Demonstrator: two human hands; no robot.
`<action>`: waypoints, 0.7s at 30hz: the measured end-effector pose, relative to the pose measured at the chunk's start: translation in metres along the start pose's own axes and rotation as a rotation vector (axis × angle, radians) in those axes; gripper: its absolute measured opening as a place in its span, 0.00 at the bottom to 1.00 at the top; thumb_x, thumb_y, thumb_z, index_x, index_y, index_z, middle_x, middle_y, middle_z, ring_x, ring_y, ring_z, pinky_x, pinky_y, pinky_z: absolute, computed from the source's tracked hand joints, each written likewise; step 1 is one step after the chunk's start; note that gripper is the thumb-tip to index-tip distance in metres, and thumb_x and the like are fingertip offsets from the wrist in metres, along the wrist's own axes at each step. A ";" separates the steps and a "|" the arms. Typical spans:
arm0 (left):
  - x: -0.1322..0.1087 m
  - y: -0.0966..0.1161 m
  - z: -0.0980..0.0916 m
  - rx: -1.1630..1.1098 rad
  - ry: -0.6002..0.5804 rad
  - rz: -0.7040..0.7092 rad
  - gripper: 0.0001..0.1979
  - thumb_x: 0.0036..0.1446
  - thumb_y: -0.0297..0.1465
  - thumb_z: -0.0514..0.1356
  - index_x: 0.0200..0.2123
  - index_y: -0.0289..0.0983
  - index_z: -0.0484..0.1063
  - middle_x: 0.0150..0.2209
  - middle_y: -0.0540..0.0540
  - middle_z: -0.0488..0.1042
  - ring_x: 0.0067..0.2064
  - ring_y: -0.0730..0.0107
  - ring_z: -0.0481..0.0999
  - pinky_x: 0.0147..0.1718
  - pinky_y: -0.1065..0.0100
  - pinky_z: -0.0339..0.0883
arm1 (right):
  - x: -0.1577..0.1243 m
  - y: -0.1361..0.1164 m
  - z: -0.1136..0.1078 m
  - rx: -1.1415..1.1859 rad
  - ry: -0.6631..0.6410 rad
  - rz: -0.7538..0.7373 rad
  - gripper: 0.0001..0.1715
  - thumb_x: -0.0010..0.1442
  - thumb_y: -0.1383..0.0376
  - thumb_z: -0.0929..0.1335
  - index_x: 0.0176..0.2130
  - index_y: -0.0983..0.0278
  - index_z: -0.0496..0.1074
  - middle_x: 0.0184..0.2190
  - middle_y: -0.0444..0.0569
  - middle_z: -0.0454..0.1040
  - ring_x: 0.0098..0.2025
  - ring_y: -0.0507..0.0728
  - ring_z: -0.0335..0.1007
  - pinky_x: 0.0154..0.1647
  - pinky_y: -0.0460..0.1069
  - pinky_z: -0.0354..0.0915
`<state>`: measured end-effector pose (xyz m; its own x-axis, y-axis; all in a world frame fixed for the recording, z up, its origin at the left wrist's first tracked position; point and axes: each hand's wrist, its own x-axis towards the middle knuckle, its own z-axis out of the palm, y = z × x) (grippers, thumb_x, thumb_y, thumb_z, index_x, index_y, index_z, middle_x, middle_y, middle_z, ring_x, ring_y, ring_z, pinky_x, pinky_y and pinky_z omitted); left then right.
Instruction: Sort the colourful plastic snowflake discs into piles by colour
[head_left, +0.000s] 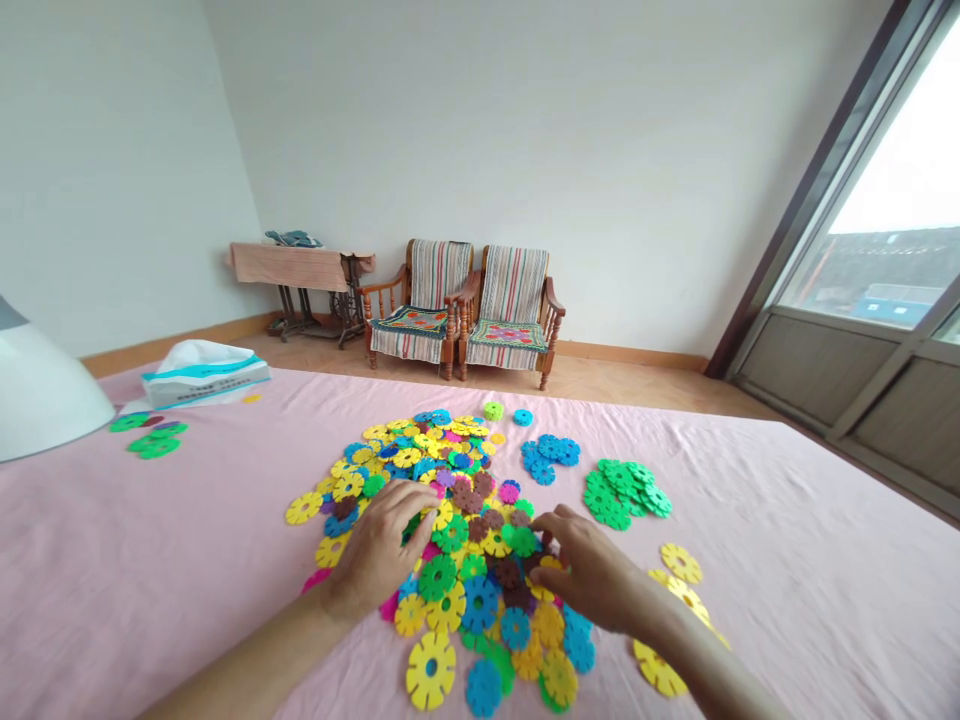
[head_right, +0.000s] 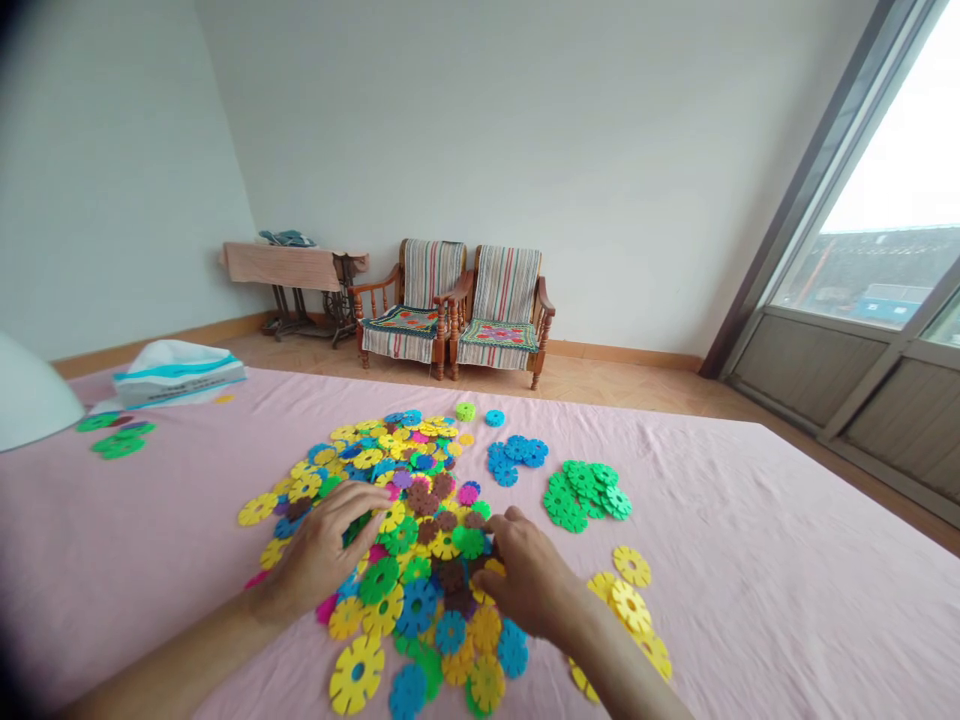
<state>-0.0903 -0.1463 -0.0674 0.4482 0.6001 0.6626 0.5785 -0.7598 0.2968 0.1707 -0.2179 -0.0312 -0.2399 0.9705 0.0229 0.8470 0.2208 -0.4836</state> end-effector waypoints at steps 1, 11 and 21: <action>0.000 0.000 0.000 0.000 0.001 0.001 0.08 0.60 0.25 0.55 0.37 0.39 0.73 0.38 0.45 0.76 0.42 0.65 0.74 0.43 0.62 0.69 | 0.001 -0.003 0.002 0.048 0.010 -0.042 0.25 0.51 0.71 0.67 0.50 0.62 0.70 0.37 0.51 0.70 0.39 0.57 0.70 0.41 0.52 0.66; 0.000 -0.001 0.000 -0.011 -0.013 -0.006 0.08 0.60 0.25 0.54 0.37 0.38 0.73 0.38 0.45 0.76 0.43 0.65 0.74 0.44 0.61 0.69 | 0.014 -0.013 0.018 0.192 0.180 -0.161 0.21 0.52 0.74 0.63 0.45 0.61 0.74 0.39 0.50 0.73 0.41 0.56 0.69 0.43 0.52 0.66; 0.001 0.002 -0.001 -0.007 -0.010 -0.002 0.08 0.60 0.25 0.54 0.36 0.39 0.73 0.37 0.46 0.76 0.42 0.65 0.74 0.44 0.62 0.69 | 0.013 -0.009 0.038 0.077 0.150 -0.151 0.32 0.46 0.73 0.64 0.52 0.62 0.68 0.50 0.54 0.70 0.55 0.63 0.62 0.56 0.59 0.59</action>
<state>-0.0891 -0.1478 -0.0654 0.4541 0.6040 0.6550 0.5747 -0.7603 0.3027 0.1413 -0.2106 -0.0601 -0.2835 0.9317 0.2269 0.7664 0.3624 -0.5304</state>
